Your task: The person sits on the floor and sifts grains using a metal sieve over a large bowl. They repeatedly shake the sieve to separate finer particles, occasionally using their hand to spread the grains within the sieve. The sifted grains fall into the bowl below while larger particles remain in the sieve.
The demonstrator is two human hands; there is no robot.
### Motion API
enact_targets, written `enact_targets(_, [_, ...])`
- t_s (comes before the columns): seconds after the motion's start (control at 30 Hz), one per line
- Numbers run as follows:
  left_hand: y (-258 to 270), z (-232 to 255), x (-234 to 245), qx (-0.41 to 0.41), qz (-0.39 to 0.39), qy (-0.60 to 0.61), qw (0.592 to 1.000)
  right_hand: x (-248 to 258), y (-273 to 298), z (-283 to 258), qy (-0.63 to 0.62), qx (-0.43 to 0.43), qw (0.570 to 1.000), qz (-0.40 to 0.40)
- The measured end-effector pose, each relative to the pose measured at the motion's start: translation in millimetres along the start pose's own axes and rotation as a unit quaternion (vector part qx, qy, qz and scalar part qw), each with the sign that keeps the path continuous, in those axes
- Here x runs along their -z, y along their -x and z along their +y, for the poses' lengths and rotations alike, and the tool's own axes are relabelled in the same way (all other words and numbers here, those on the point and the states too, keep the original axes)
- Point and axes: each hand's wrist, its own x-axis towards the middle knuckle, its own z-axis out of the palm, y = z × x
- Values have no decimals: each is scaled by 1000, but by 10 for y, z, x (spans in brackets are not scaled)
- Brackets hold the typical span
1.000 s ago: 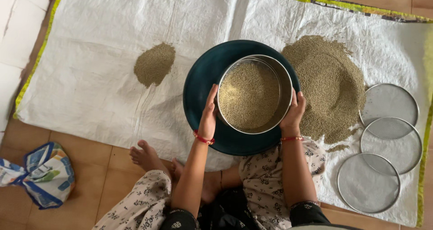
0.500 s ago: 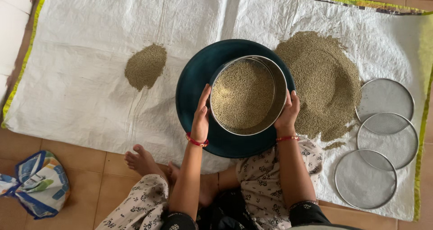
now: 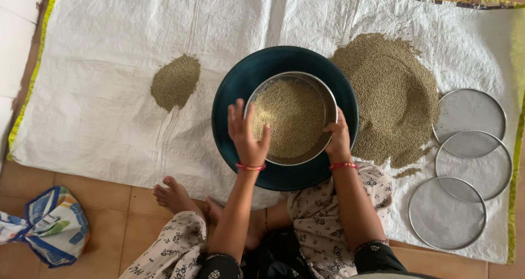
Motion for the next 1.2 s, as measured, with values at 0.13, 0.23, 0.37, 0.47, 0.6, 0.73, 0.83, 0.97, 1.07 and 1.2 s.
enact_targets(0.13, [119,89,-324,13,-102,64,993,41,3,92,-37,17,997,-72])
enact_targets(0.23, [115,10,-634,54,-176,10,983,28,4,112,-40,4,997,-61])
enact_targets(0.37, [146,-95,-832,71,-198,-73,975,-4,39,90,-42,9,997,-71])
enact_targets(0.47, [164,-122,-849,66,-181,-90,977,-11,59,77,-19,8,998,-61])
enact_targets(0.6, [115,-73,-816,85,-178,-97,976,-6,64,74,-26,16,997,-69])
enact_targets(0.73, [83,-39,-795,87,-182,-80,976,3,61,69,-22,19,997,-76])
enact_targets(0.83, [82,-30,-809,76,-166,-70,981,6,67,60,-7,15,997,-69])
enact_targets(0.97, [115,-63,-842,61,-150,-72,984,2,75,61,9,16,998,-61])
enact_targets(1.07, [123,-80,-847,76,-153,-56,984,5,69,55,14,17,998,-58])
enact_targets(1.2, [66,-48,-761,121,-169,-15,978,0,59,45,13,10,999,-49])
